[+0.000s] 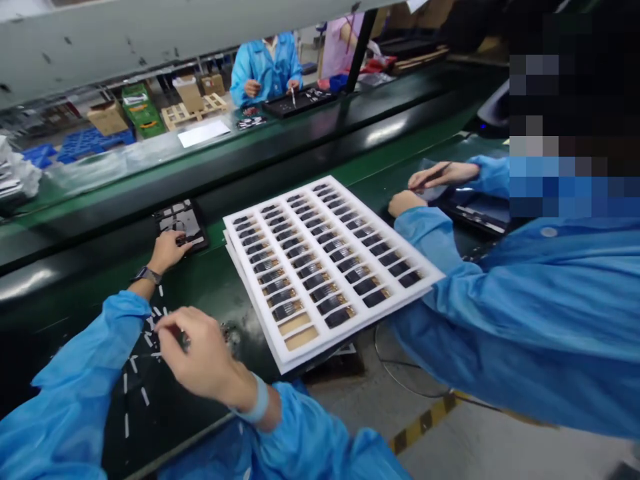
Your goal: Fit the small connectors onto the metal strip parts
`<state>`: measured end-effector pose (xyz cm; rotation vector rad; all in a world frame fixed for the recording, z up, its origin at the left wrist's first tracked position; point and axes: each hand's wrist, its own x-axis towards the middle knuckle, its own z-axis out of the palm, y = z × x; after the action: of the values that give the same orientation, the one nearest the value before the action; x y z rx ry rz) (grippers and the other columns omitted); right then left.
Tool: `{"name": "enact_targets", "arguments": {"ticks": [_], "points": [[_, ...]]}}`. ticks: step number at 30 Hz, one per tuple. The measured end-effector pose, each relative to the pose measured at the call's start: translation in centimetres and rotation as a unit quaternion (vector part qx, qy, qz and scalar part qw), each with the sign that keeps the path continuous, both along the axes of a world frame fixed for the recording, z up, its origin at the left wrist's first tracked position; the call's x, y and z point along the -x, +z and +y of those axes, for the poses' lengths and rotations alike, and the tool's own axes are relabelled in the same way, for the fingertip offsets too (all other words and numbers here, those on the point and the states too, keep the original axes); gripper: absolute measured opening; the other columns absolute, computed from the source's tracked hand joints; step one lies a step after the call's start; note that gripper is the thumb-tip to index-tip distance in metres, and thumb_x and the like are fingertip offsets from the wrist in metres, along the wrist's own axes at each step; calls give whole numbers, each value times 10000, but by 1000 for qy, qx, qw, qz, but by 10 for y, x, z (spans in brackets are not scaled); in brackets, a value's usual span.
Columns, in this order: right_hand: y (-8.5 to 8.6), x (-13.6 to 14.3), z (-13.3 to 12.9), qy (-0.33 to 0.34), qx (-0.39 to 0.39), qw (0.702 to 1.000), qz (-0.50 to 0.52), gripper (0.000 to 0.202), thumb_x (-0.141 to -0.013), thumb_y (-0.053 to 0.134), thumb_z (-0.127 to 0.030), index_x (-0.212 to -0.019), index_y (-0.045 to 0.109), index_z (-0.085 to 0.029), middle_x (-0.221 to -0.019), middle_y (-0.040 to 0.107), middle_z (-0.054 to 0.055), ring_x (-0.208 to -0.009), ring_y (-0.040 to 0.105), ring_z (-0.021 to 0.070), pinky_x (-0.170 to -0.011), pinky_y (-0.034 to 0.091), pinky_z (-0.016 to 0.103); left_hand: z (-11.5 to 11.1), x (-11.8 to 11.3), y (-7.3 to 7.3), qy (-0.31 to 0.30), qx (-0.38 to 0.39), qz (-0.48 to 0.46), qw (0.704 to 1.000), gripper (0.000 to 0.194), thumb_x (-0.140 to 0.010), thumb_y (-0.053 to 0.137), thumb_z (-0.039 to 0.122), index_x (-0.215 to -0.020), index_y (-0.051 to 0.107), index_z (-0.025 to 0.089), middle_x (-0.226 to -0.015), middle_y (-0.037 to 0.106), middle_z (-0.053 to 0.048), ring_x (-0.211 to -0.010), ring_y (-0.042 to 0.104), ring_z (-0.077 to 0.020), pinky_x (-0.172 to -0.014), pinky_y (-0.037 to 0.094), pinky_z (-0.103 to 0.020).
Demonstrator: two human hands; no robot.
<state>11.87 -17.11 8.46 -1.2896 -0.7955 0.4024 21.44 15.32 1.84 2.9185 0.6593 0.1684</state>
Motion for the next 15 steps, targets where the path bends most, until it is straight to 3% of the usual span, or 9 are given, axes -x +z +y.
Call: {"name": "enact_targets", "arguments": {"ticks": [3, 7, 10, 12, 15], "points": [[24, 4, -71, -25, -34, 993, -112, 144, -997, 627, -159, -1052, 736, -235, -901, 745, 42, -835, 682, 211, -782, 538, 357, 1, -4, 0, 109, 11, 2, 994, 423, -973, 628, 481, -1123, 794, 122, -1286, 741, -233, -1297, 596, -399, -1103, 452, -478], [19, -26, -138, -200, 68, 965, -155, 148, -1012, 650, -134, -1043, 736, -250, -902, 738, 17, -837, 693, 189, -764, 520, 320, 11, -15, 4, 196, 36, -20, 980, 459, -948, 635, 548, -1029, 802, 128, -1216, 757, -249, -1314, 581, -435, -1105, 447, -528], [6, -47, -165, -293, 138, 924, -203, 91, -1013, 674, -177, -1003, 737, -242, -881, 734, 17, -807, 681, 202, -747, 516, 329, 11, -25, 10, 224, 71, -39, 971, 387, -893, 685, 480, -1018, 792, 131, -1140, 765, -245, -1207, 648, -437, -1032, 498, -543], [-2, -56, -176, -300, 174, 905, -246, 94, -1020, 659, -186, -994, 734, -237, -864, 729, 23, -813, 667, 218, -761, 522, 346, 8, -31, 14, 233, 91, -55, 966, 298, -844, 695, 359, -1021, 784, 137, -1088, 765, -224, -1164, 672, -441, -994, 522, -555], [-11, -62, -184, -269, 226, 888, -297, 124, -1032, 625, -170, -1027, 734, -229, -959, 737, 58, -927, 669, 246, -850, 543, 385, 5, -32, 14, 230, 93, -102, 963, 308, -823, 663, 295, -1056, 766, 122, -1108, 748, -223, -1293, 611, -470, -1089, 465, -610]]}}
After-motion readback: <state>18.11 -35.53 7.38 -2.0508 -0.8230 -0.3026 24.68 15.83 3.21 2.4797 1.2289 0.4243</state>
